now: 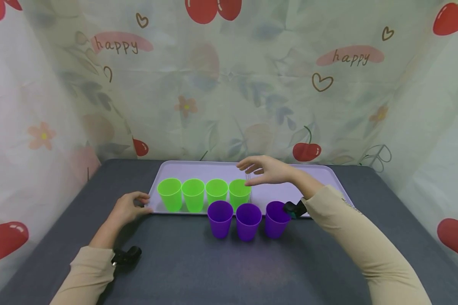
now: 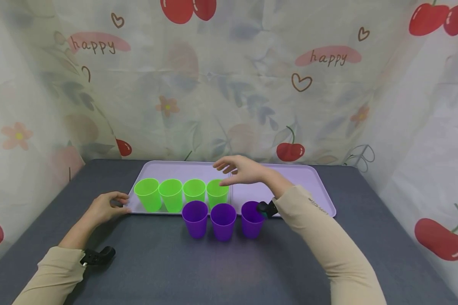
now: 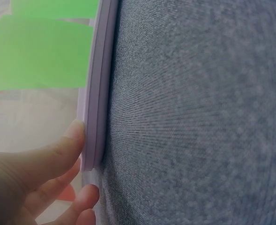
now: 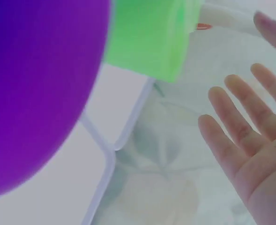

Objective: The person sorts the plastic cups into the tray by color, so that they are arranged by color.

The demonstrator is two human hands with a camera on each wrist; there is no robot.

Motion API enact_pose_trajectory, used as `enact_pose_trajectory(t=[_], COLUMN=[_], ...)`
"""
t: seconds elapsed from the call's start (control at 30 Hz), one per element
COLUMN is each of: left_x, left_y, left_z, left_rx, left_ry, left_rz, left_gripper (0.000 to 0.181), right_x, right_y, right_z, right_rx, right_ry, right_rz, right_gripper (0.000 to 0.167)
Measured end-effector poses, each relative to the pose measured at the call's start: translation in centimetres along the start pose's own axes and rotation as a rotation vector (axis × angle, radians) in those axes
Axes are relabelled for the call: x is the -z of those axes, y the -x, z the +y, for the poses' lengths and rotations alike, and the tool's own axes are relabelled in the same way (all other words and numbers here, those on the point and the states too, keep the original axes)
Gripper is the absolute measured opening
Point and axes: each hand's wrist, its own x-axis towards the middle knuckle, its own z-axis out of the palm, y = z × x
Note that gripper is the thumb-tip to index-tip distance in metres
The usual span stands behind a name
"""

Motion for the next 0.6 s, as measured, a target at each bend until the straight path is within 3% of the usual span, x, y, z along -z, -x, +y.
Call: enact_pose_trajectory(t=[0.3,0.6], left_x=[-0.1,0.0], left_y=[0.1,0.2], left_z=[0.0,0.1], left_rx=[-0.011,-0.023], left_ry=[0.0,0.006], left_rz=[0.002,0.002], left_gripper=[0.044,0.045], right_x=[-0.2,-1.2], right_y=[3.0,8.2], right_z=[-0.9,1.8], right_rx=[0.041,-0.042], right_ry=[-0.015,0.011], right_rz=[0.137,0.359], right_gripper=[0.038,0.036])
